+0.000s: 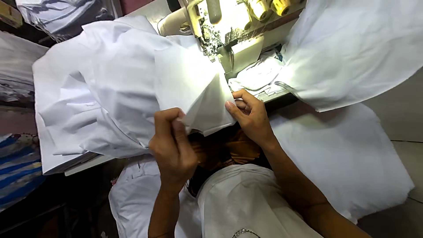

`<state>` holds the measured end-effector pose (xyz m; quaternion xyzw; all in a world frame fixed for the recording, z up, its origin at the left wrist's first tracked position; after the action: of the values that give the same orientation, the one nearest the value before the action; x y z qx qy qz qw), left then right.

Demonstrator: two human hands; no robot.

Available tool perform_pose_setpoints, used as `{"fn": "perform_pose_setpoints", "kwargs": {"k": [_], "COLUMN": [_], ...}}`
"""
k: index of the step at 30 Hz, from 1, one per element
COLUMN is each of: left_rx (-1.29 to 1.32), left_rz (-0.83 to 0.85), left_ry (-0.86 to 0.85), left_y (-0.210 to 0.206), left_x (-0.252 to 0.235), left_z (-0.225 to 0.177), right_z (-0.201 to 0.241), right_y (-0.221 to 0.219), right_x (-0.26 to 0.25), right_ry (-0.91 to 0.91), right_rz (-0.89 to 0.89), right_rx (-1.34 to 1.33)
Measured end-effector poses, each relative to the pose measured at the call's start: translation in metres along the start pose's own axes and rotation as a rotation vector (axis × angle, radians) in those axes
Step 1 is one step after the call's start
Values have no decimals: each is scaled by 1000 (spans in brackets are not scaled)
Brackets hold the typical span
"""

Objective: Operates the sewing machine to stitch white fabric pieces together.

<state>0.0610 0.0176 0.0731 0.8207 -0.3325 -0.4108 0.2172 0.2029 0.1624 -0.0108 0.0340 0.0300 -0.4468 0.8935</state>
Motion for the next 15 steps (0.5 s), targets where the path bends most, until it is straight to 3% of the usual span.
{"fn": "perform_pose_setpoints", "kwargs": {"k": [2,4,9,15], "left_rx": [19,-154,-474,-479], "left_rz": [133,189,41,-36], "left_ry": [73,65,-151,-205], "left_y": [-20,-43,-78,-85], "left_x": [11,25,46,56], "left_z": [-5,-6,-3,-4], "right_z": [-5,-10,-20,-29], "right_y": [1,0,1,0], "right_x": [1,3,13,23], "right_ry": [-21,-30,-50,-39], "right_rz": [-10,-30,-75,-115], "right_rx": [-8,-8,36,-17]}}
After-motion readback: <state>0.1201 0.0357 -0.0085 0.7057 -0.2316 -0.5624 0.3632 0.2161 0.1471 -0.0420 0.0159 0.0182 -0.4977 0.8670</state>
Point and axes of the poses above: each hand's wrist, its own x-axis away from the middle knuckle, its own y-axis out of the back of the hand, z = x × y, the point moved 3 cm from there along -x, towards the middle knuckle, and after that the axes turned 5 degrees about -x, right-handed, at the moved point
